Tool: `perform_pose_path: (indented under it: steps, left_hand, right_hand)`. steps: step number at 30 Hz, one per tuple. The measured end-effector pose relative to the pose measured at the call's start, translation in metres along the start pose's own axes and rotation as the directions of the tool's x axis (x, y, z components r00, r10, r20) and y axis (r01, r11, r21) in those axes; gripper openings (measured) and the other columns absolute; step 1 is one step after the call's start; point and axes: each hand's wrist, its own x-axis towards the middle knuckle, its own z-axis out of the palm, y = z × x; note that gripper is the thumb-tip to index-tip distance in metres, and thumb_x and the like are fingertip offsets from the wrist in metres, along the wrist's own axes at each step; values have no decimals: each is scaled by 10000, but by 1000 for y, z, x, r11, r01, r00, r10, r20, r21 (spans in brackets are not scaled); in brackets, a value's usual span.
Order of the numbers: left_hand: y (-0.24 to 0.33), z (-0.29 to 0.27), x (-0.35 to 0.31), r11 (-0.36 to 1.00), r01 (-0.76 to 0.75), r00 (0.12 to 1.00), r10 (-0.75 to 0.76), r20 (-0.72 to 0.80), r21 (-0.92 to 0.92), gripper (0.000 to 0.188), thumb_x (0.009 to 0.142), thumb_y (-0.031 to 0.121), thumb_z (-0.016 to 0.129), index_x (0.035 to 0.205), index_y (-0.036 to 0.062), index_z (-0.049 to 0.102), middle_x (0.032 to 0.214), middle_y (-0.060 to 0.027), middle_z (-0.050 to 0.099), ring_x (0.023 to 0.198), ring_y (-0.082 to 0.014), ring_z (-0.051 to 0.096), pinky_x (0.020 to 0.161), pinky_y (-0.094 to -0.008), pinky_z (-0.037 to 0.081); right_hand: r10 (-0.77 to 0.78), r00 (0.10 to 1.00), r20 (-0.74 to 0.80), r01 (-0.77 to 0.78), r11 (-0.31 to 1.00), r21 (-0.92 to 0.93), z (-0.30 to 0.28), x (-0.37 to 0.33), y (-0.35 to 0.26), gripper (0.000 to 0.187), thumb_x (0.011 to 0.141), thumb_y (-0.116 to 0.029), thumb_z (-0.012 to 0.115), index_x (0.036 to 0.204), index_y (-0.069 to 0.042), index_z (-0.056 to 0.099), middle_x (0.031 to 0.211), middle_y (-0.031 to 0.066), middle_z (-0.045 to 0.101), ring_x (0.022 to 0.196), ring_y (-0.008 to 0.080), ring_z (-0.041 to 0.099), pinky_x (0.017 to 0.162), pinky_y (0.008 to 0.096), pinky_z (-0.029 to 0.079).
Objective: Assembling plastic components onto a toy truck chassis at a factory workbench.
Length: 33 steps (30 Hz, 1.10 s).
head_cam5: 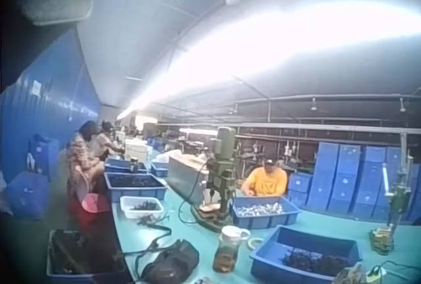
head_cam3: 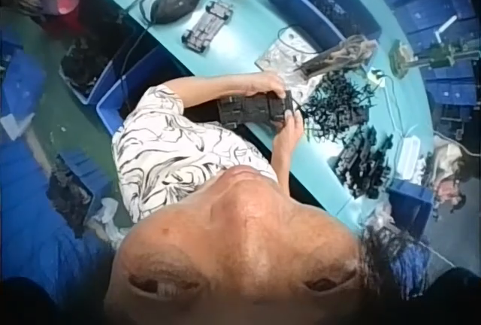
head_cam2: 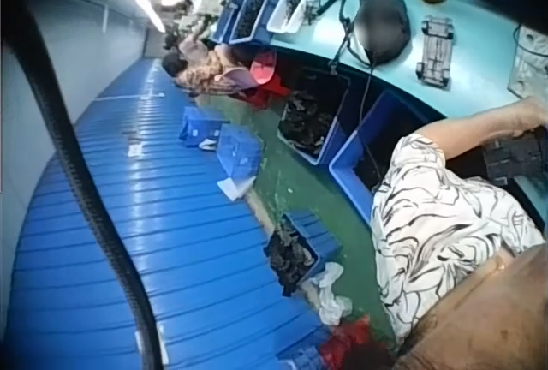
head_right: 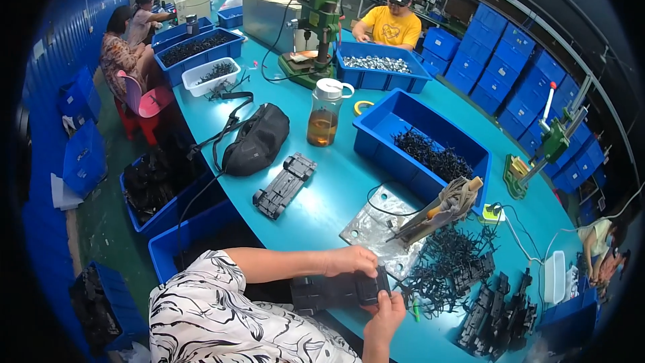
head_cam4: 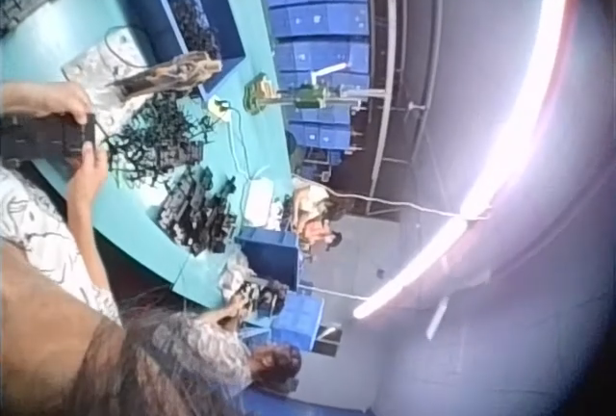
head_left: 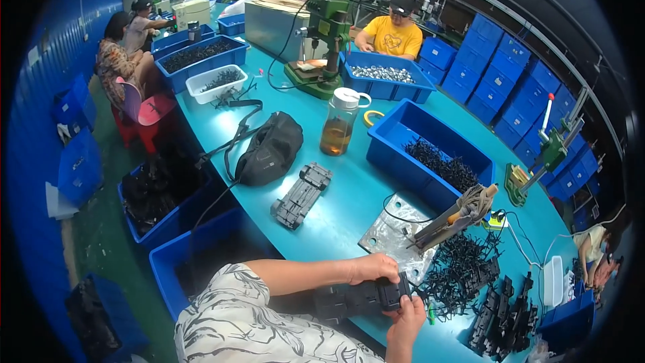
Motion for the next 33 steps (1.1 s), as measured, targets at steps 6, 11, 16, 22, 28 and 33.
perform_pose_path:
  steps: [6, 11, 16, 22, 28, 33]
  left_hand:
    - [-3, 17, -10, 989, -79, 995, 85, -47, 126, 137, 780, 170, 639, 691, 83, 582, 637, 22, 544, 599, -63, 485, 553, -239, 399]
    - [-1, 15, -17, 978, -157, 986, 163, -33, 138, 157, 787, 158, 630, 676, 77, 554, 653, 48, 502, 609, -46, 447, 553, -239, 376]
    - [4, -9, -27, 994, -20, 995, 30, -90, 104, 202, 806, 155, 650, 656, 81, 537, 641, 78, 462, 637, -22, 424, 570, -218, 351]
    - [50, -73, -66, 977, 48, 890, 51, -453, 205, 181, 797, 231, 685, 753, 62, 638, 682, 30, 550, 650, -57, 478, 554, -232, 360]
    - [92, -141, -66, 932, -67, 608, 321, -726, 355, 245, 806, 289, 692, 792, 47, 652, 691, -1, 570, 608, -91, 502, 520, -267, 393]
    - [104, -189, -59, 863, 45, 556, 397, -730, 503, 267, 808, 328, 686, 856, 66, 658, 683, 47, 557, 565, -54, 440, 486, -246, 307]
  right_hand:
    - [-122, 993, 5, 121, 977, -175, 4, -15, -1, 122, 868, -80, 551, 767, -21, 516, 692, 20, 545, 578, 83, 515, 517, 218, 439]
    - [-152, 988, 41, 157, 960, -231, -1, -14, 4, 132, 881, -102, 545, 788, -9, 530, 704, 29, 562, 606, 84, 529, 535, 208, 409]
    - [61, 976, 207, -26, 986, -167, -4, -7, -5, 101, 882, -62, 556, 934, 21, 581, 845, 77, 610, 686, 114, 587, 598, 237, 470]
    - [-557, 824, 104, 475, 579, -663, -81, 17, -37, 175, 873, -46, 554, 1036, 15, 575, 1029, 94, 577, 900, 189, 561, 791, 286, 464]
    - [-676, 648, 350, 418, -68, -906, -110, 28, -40, 353, 731, -89, 660, 1060, 8, 575, 1105, 165, 559, 1064, 345, 474, 946, 438, 346]
    - [-689, 622, 372, 464, -58, -884, -102, 51, -43, 277, 667, -17, 640, 943, -31, 617, 944, 124, 589, 960, 326, 528, 869, 416, 381]
